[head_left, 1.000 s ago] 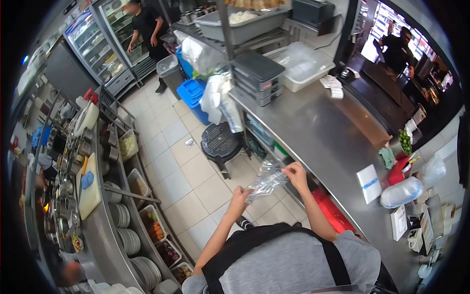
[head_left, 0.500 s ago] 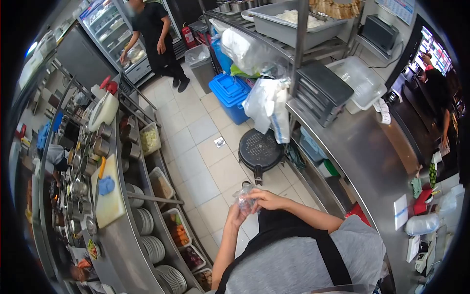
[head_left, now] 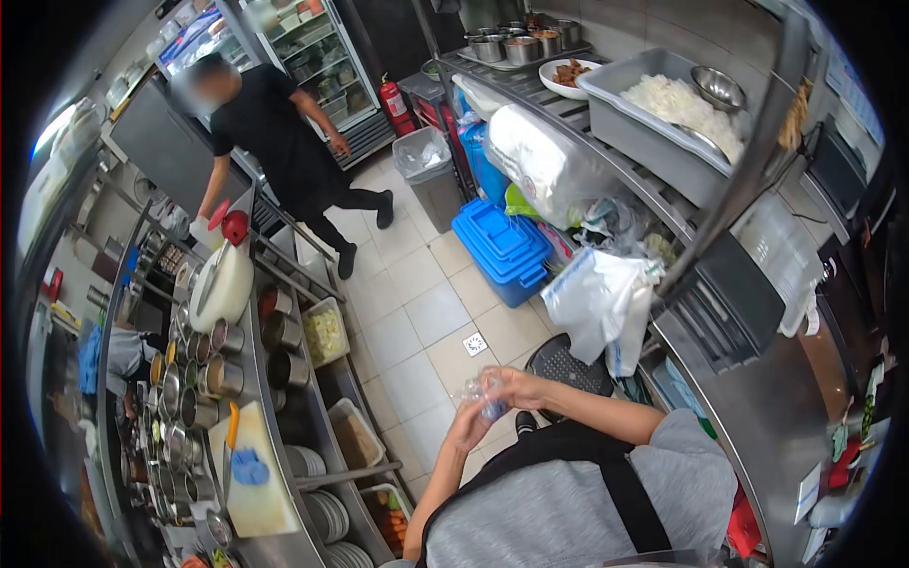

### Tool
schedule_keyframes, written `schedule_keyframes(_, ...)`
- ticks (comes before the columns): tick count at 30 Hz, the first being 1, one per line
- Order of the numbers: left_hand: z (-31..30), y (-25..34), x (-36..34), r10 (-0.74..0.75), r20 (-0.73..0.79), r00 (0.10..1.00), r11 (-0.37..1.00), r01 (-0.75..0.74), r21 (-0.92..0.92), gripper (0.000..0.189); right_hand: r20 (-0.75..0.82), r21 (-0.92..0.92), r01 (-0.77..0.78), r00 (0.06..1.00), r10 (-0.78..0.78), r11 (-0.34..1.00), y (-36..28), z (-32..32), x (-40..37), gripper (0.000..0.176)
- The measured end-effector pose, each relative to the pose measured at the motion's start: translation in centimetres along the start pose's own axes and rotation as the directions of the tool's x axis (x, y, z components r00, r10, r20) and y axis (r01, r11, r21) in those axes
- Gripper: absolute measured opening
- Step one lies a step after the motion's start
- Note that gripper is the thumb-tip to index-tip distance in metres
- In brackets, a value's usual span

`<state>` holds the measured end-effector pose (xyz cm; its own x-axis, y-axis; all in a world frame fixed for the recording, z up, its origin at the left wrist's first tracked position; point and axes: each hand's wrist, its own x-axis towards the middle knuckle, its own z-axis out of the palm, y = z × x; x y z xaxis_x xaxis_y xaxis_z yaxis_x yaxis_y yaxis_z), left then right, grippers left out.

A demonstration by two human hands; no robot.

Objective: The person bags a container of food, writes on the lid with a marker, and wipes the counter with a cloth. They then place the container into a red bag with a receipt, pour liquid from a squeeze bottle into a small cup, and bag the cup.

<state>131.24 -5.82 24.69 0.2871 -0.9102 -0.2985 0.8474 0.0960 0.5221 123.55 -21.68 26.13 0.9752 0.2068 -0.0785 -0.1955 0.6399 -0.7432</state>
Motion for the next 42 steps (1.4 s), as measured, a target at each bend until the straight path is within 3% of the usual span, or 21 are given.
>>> schedule_keyframes(2,1.7,3.6,2.2,0.063,0.097,0.993,0.95,-0.03,-0.31,0.057,-0.098,0.291,0.063,0.995,-0.035,0.955,-3.1,-1.0,3.1,0.033)
schedule_keyframes(5,0.3,6.5,6.1,0.163,-0.054,0.985,0.987,-0.163,0.009,0.052,-0.194,0.016,0.114,0.975,-0.109,0.993,-7.3,-3.1,6.0,0.036)
schedule_keyframes(6,0.1,7.7,7.4,0.112,-0.056,0.992,0.993,-0.109,0.046,0.032,-0.212,-0.112,0.118,0.967,-0.14,0.987,-8.3,-3.9,6.6,0.039)
schedule_keyframes(10,-2.8,9.7,15.3,0.103,-0.08,0.991,0.906,-0.061,0.418,0.017,-0.321,-0.672,0.139,0.83,-0.455,0.727,-9.1,-10.4,9.1,0.044)
schedule_keyframes(13,-4.1,11.5,22.8,-0.042,0.04,0.998,0.8,0.009,0.6,0.013,-0.617,-0.755,-0.186,0.525,-0.586,0.629,-10.8,-15.5,11.5,0.04)
schedule_keyframes(15,-3.8,12.6,28.5,0.03,0.229,0.973,0.934,-0.109,0.34,0.008,-0.632,-0.769,-0.394,0.341,-0.696,0.504,-11.9,-19.2,14.2,0.038)
schedule_keyframes(16,-3.5,13.9,31.4,-0.053,0.089,0.995,0.91,0.011,0.413,0.017,-0.616,-0.742,-0.501,0.246,-0.749,0.446,-12.5,-20.8,15.6,0.037)
schedule_keyframes(19,-4.0,19.4,41.2,-0.214,-0.156,0.964,0.882,0.26,0.393,0.01,-0.604,-0.779,-0.445,0.346,-0.718,0.442,-15.1,-24.4,20.3,0.041)
schedule_keyframes(24,-16.3,29.1,64.4,0.269,-0.07,0.96,0.754,-0.165,0.636,0.019,-0.628,-0.77,-0.481,0.452,-0.633,0.42,-17.3,-27.3,25.3,0.054)
schedule_keyframes(25,-18.0,32.6,69.1,0.342,-0.038,0.939,0.587,-0.182,0.789,0.017,-0.658,-0.749,-0.508,0.493,-0.57,0.425,-16.1,-28.2,25.0,0.057)
schedule_keyframes(26,-20.3,35.5,74.1,0.483,0.066,0.873,0.557,-0.365,0.746,0.016,-0.764,-0.645,-0.508,0.448,-0.464,0.572,-14.8,-28.6,24.7,0.055)
schedule_keyframes(28,-21.3,42.4,81.7,0.592,-0.065,0.804,0.571,-0.36,0.738,0.016,-0.868,-0.491,-0.526,0.357,-0.344,0.694,-12.3,-29.0,23.8,0.052)
schedule_keyframes(29,-27.4,44.9,89.1,0.667,-0.093,0.74,0.253,-0.107,0.961,0.021,-0.886,-0.463,-0.553,0.31,-0.345,0.693,-10.8,-28.8,23.2,0.05)
schedule_keyframes(30,-24.8,48.8,90.0,0.668,-0.064,0.742,0.124,-0.026,0.992,0.04,-0.909,-0.415,-0.592,0.242,-0.339,0.69,-8.5,-28.9,22.5,0.049)
schedule_keyframes(32,-20.7,52.5,90.7,0.686,-0.021,0.727,0.074,-0.04,0.996,0.057,-0.94,-0.305,-0.661,0.095,-0.327,0.685,-4.5,-29.1,20.7,0.047)
schedule_keyframes(35,-23.9,51.4,95.0,0.544,-0.163,0.823,0.101,0.128,0.987,0.064,-0.986,0.055,-0.659,-0.154,-0.063,0.75,-2.3,-26.9,19.0,0.047)
schedule_keyframes(37,-26.6,46.6,93.9,0.511,0.26,0.819,-0.235,-0.158,0.959,0.06,-0.994,-0.105,-0.748,0.062,-0.088,0.656,7.8,-28.8,15.0,0.045)
schedule_keyframes(38,-24.4,44.6,91.2,0.281,0.13,0.951,-0.114,-0.101,0.988,0.056,-0.983,0.151,-0.751,-0.045,0.179,0.642,7.7,-28.1,15.3,0.044)
schedule_keyframes(39,-26.6,41.1,90.5,0.046,0.094,0.994,-0.096,-0.09,0.991,0.045,-0.978,0.169,-0.719,-0.038,0.204,0.675,7.6,-26.8,15.4,0.041)
schedule_keyframes(41,-32.4,31.7,85.1,-0.219,0.142,0.965,0.315,-0.068,0.947,0.023,-0.972,0.18,-0.694,-0.015,0.236,0.697,8.3,-25.9,15.7,0.041)
schedule_keyframes(42,-32.2,27.0,81.0,-0.41,0.131,0.902,0.249,-0.027,0.968,0.023,-0.982,0.154,-0.665,-0.018,0.19,0.731,8.9,-25.5,15.7,0.04)
